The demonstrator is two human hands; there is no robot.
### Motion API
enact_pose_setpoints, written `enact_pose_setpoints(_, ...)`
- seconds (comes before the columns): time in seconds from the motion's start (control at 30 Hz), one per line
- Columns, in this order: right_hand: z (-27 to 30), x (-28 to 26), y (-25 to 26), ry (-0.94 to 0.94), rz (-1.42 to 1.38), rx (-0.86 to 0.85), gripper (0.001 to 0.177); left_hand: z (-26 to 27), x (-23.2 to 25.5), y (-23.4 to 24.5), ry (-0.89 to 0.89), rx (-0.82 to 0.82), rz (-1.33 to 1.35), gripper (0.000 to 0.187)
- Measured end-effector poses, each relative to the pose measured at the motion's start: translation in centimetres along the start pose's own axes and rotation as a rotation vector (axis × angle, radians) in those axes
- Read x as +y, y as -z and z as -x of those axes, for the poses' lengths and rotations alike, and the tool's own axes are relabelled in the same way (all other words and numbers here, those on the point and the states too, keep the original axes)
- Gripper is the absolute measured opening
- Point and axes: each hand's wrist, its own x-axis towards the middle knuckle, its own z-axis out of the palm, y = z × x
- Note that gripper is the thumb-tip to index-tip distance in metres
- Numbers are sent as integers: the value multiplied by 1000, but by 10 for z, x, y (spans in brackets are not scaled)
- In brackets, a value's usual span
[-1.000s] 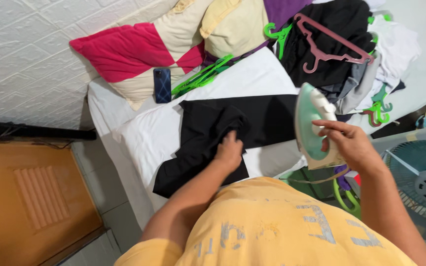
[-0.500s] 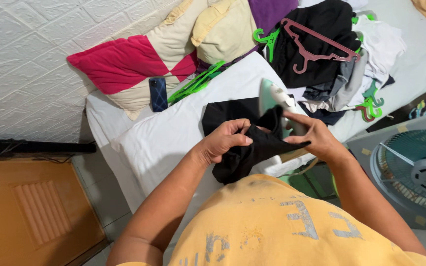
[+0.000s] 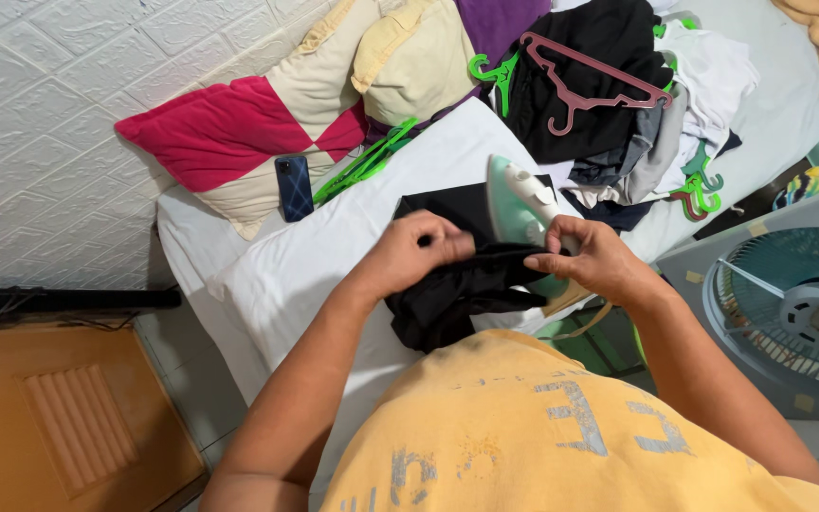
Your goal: The person removes a black pair of pants from a hanger and lays them on a bed. They then use a steam iron to press the pants, smoothing out wrinkles on both legs and the waist area.
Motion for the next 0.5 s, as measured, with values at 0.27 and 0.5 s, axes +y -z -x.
enact_pose_setpoints(0.27, 19, -17, -3, 22, -6, 109, 35, 18, 40, -9, -51, 219, -690, 44)
enact_pose_setpoints(0.5, 22, -13, -24, 93, -28, 167, 40, 24, 27, -18, -177, 877, -586, 35)
